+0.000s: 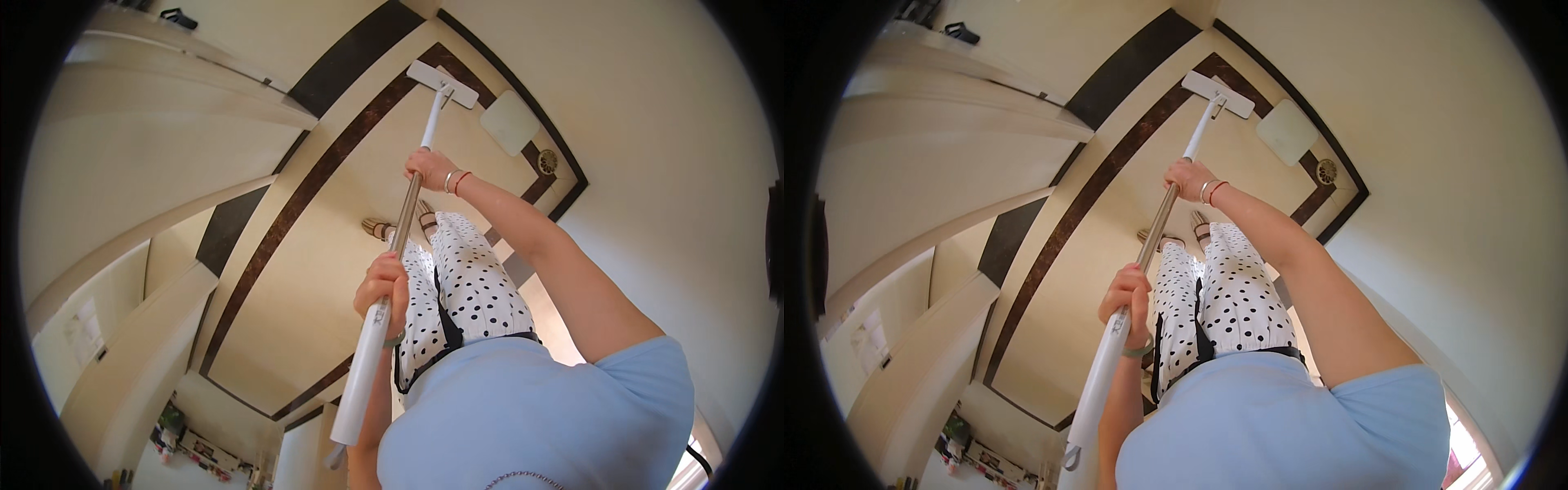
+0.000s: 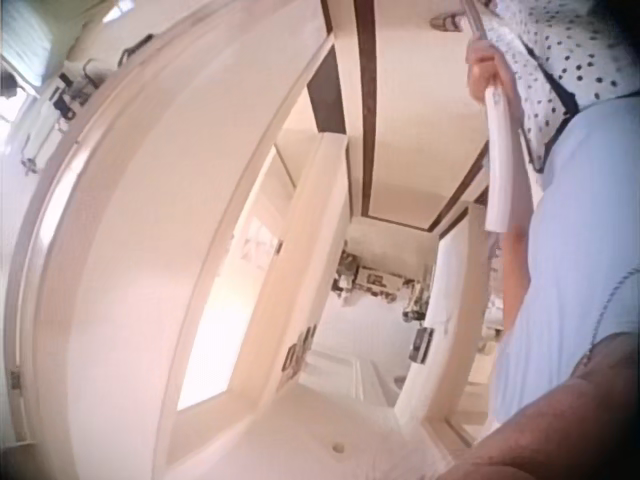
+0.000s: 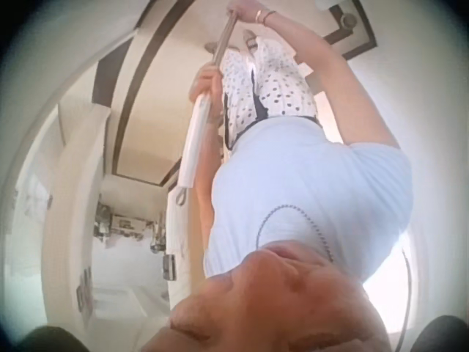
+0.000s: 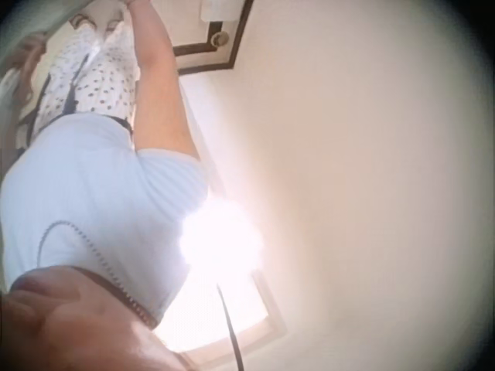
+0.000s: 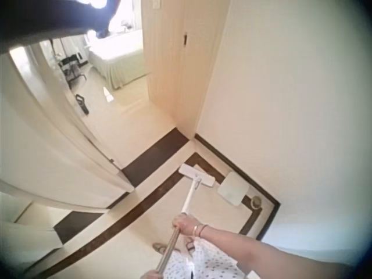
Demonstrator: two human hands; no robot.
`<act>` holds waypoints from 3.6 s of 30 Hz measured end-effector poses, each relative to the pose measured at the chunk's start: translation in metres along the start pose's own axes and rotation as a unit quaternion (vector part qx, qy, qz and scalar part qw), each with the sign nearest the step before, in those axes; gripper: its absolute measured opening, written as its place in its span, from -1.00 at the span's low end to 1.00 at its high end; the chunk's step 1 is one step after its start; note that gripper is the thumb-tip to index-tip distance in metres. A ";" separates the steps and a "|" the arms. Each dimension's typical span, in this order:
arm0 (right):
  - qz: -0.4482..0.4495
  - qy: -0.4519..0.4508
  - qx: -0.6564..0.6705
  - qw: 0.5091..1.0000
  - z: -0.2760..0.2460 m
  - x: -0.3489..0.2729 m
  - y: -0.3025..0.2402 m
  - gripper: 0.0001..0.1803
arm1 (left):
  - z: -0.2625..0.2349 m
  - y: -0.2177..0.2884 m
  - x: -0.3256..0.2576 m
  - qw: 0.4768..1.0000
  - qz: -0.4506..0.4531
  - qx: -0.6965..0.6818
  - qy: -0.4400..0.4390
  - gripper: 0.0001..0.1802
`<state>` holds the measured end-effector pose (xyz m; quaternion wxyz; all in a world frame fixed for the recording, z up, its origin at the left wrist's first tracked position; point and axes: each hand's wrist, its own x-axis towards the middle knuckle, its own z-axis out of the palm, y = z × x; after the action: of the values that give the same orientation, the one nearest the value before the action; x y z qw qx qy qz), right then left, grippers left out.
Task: The person mops the tiled floors of a home using a white flat mop. They move systematically from a hallway into a bedroom with a green bedspread, then into a child's room with a bunk bed and pink bedding, cleaning the floor surfaces throughout.
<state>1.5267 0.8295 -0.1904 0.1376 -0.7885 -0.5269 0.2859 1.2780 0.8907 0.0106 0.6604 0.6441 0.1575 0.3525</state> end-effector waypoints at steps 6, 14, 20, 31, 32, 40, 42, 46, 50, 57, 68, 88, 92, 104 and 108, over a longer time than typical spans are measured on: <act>0.015 0.034 0.030 0.999 0.010 -0.008 0.000 -0.96 | 0.006 0.020 0.026 0.999 -0.014 0.019 -0.044 -0.82; 0.015 0.043 0.138 0.989 0.042 -0.054 -0.094 -0.96 | -0.037 0.096 0.010 0.992 -0.108 0.065 -0.012 -0.81; 0.049 0.046 0.188 0.980 0.030 -0.077 -0.115 -0.96 | -0.042 0.111 0.009 0.988 -0.074 0.072 -0.113 -0.81; 0.152 0.108 0.167 0.968 0.026 -0.158 -0.050 -0.94 | 0.017 0.063 0.020 0.968 -0.073 -0.039 -0.236 -0.79; 0.161 0.145 0.164 0.962 0.030 -0.170 -0.040 -0.92 | 0.025 0.051 0.020 0.963 -0.070 -0.059 -0.254 -0.78; 0.286 0.263 0.157 0.908 0.045 -0.260 0.038 -0.86 | 0.130 0.001 0.019 0.890 -0.057 -0.115 -0.438 -0.71; 0.299 0.276 0.145 0.902 0.051 -0.258 0.052 -0.87 | 0.139 -0.004 0.020 0.892 -0.069 -0.140 -0.425 -0.72; 0.273 0.277 0.150 0.909 0.067 -0.224 0.063 -0.86 | 0.121 -0.023 0.035 0.914 -0.121 -0.120 -0.368 -0.76; 0.217 0.305 0.154 0.915 0.073 -0.160 0.048 -0.89 | 0.078 -0.004 0.070 0.923 -0.110 -0.072 -0.362 -0.76; 0.153 0.280 0.160 0.934 0.062 -0.063 -0.058 -0.83 | -0.009 0.077 0.078 0.946 -0.099 0.074 -0.299 -0.81; -0.029 0.072 0.260 0.962 0.082 0.008 -0.253 -0.85 | -0.125 0.180 0.035 0.942 -0.132 0.231 -0.203 -0.80; 0.160 0.069 0.066 0.983 0.045 -0.177 0.020 -0.92 | 0.059 0.009 -0.043 0.980 -0.094 -0.044 -0.168 -0.79; 0.245 0.130 0.088 0.957 0.044 -0.225 0.063 -0.96 | 0.110 -0.014 -0.048 0.960 -0.074 -0.057 -0.265 -0.77; 0.272 0.297 0.096 0.910 0.043 -0.267 0.111 -0.86 | 0.166 -0.035 -0.041 0.920 -0.007 -0.099 -0.378 -0.72; 0.275 0.336 0.104 0.895 0.028 -0.266 0.134 -0.76 | 0.192 -0.039 -0.025 0.910 0.006 -0.087 -0.404 -0.75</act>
<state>1.5364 0.5310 -0.2005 0.3038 -0.9321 -0.1790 0.0832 1.3975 0.7349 -0.0098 0.7190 0.6722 -0.1584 0.0786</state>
